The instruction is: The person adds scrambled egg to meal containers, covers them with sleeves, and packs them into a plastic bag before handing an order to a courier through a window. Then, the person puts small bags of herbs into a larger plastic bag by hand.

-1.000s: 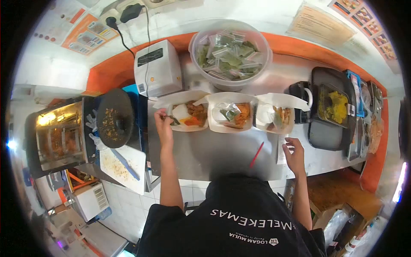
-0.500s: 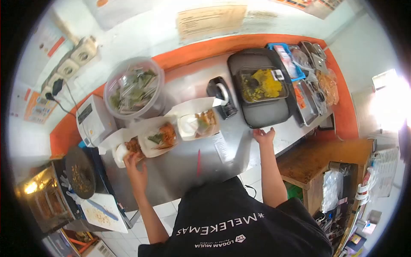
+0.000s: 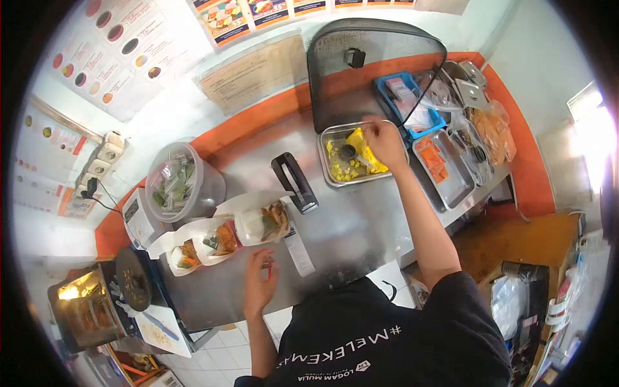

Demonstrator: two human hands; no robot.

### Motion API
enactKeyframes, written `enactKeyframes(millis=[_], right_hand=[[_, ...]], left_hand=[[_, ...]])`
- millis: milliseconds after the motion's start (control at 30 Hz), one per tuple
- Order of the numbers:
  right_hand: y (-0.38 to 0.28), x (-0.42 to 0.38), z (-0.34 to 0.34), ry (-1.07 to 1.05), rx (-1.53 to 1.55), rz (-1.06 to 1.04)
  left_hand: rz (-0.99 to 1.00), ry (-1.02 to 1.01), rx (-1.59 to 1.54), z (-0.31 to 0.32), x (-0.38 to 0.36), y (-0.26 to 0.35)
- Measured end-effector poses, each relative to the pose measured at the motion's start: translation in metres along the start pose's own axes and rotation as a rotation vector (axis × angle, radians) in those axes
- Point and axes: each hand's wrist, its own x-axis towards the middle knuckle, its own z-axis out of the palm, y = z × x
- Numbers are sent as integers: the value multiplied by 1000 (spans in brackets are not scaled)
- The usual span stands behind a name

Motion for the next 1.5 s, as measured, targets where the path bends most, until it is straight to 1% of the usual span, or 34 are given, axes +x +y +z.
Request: enactKeyframes(millis=[67, 133, 233, 333, 433, 500, 600, 667, 733, 800, 867, 933, 967, 1000, 1067, 1100, 1133, 1200, 1233, 1333, 1433, 1500], right_hand=[[91, 3, 44, -284, -547, -62], [123, -14, 71, -315, -648, 42], [147, -18, 92, -367, -721, 6], [151, -22, 97, -363, -647, -74], [149, -29, 105, -368, -615, -15], [147, -30, 113, -368, -592, 31], [143, -28, 123, -334, -390, 75], [146, -29, 123, -232, -246, 3], [137, -30, 102, -116, -93, -97], [131, -31, 63, -38, -88, -143], [125, -32, 27, -28, -201, -69], [133, -36, 19, -97, -387, -37], [135, -39, 17, -131, -479, -22], [141, -46, 25, -161, -506, -34], [154, -60, 48, -219, -553, -64], [153, -58, 53, -273, -535, -12], [156, -58, 58, -306, -505, -18], [159, -55, 66, -358, -449, -33], [153, -52, 65, -338, -417, -37], [157, -51, 61, -237, -279, -31], [145, -50, 49, -289, -85, 205], [154, -54, 56, -263, -2, 230]], left_hand=[[26, -169, -2, 36, 16, 24], [65, -338, 16, 68, 32, 40], [57, -450, -13, 111, 58, 40], [180, -420, 77, 141, 85, 27], [80, -415, 6, 164, 120, 22], [31, -321, -7, 181, 147, 14], [-28, -184, -36, 201, 184, 6], [-62, -96, -57, 211, 203, -1], [-97, -11, -76, 219, 216, -10], [-86, 33, -75, 225, 218, -22], [-98, 64, -83, 227, 220, -22], [-138, 72, -96, 226, 214, -10], [-119, 70, -117, 232, 211, -18], [-98, 69, -137, 240, 209, -31], [-109, 67, -183, 243, 204, -38], [-141, 65, -212, 243, 204, -34], [-169, 62, -241, 242, 203, -29], [-164, 88, -241, 239, 201, -22], [-159, 102, -244, 238, 202, -20], [-77, 141, -111, 236, 200, -19], [-195, 86, -215, 237, 196, -19], [-167, 87, -250, 238, 194, -21]])
